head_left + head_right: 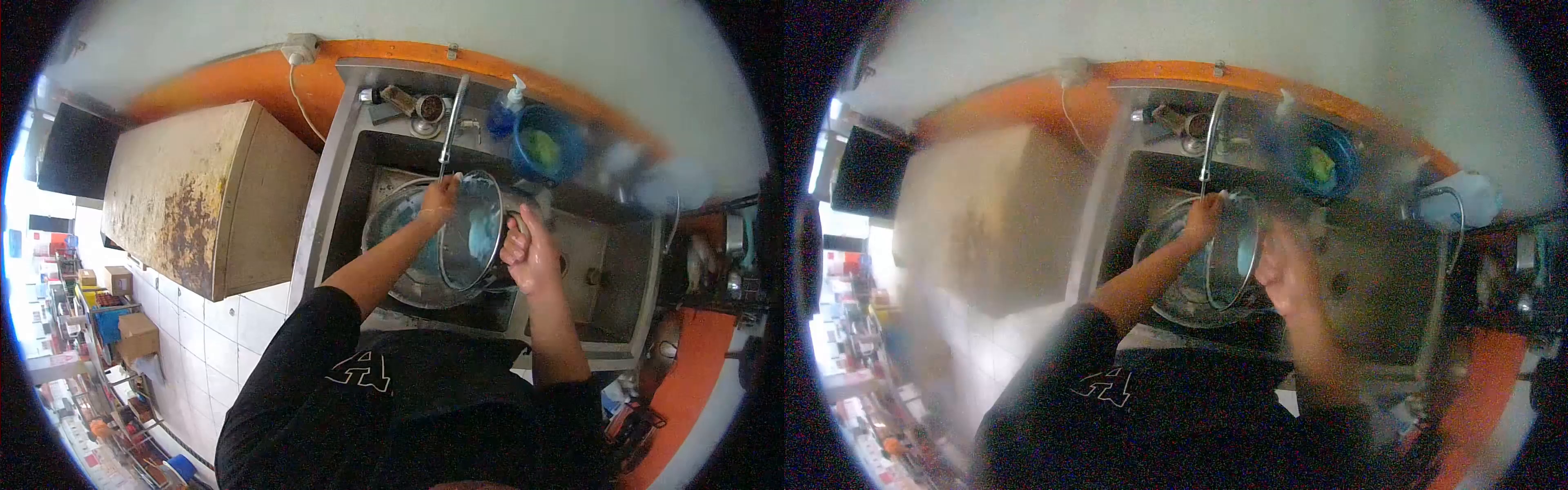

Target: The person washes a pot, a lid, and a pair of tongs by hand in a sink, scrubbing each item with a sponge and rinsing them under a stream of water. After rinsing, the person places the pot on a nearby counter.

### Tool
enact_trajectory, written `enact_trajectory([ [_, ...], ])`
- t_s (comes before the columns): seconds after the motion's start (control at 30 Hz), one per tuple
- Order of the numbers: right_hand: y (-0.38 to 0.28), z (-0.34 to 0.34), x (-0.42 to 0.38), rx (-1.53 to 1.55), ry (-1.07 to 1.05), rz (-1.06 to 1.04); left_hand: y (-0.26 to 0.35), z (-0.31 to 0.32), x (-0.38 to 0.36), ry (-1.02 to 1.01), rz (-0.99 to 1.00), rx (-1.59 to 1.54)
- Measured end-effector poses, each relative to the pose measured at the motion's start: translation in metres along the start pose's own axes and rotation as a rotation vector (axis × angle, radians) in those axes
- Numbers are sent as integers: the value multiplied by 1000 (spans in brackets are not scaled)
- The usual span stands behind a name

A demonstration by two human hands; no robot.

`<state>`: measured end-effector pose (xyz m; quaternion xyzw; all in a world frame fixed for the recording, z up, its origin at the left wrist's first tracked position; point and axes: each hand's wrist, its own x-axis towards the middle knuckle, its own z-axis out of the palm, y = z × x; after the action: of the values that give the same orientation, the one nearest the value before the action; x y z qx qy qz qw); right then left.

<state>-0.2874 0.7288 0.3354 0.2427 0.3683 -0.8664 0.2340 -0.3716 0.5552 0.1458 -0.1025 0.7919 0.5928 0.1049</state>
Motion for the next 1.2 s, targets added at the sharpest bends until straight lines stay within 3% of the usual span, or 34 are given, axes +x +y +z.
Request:
enact_trajectory([
  [0.07, 0, -12, 2, 22, 2, -23, 4, -1, 7, -8, -22, 52],
  [0.13, -2, -23, 3, 179, -32, -22, -3, -6, 5, -4, 189, 13],
  [0.17, -2, -24, 2, 183, -25, -16, -11, -10, -1, -7, 180, 14],
  [0.27, -10, 3, -5, 227, 211, -102, -32, -26, -27, -119, 181, 241],
  [0.37, -1, -8, 3, 187, 247, -86, -40, -36, -48, -399, -252, 242],
  [0.5, 8, 3, 4, 125, 295, -89, -51, -47, -64, -400, -254, 148],
  [0.57, 5, 22, -3, 104, 256, -144, -56, -50, -66, -369, -317, -256],
  [0.7, 14, 7, 7, 125, 250, -252, -42, -46, -84, -345, -218, -306],
  [0.77, 14, 14, 4, 132, 283, -316, -25, -46, -96, -527, -424, -194],
  [0.8, 15, 11, 4, 132, 284, -315, -34, -42, -101, -519, -307, -324],
  [0.93, 29, -4, 8, 2, 221, -292, -48, -40, -86, -384, -318, -316],
  [1.0, 37, -6, 6, -25, 169, -272, -51, -39, -72, -147, -400, -560],
  [1.03, 38, -6, 4, -25, 169, -271, -57, -39, -63, -147, -400, -561],
  [1.1, 38, -5, 0, -12, 189, -234, -66, -40, -44, -15, -368, -306],
  [1.13, 38, -5, -1, -13, 189, -233, -43, -48, -47, -76, -346, -267],
  [1.17, 37, -6, -2, 1, 156, -241, -67, -43, -32, -75, -346, -267],
  [1.2, 36, -7, -3, 15, 123, -251, -94, -34, -14, 29, -89, -81],
])
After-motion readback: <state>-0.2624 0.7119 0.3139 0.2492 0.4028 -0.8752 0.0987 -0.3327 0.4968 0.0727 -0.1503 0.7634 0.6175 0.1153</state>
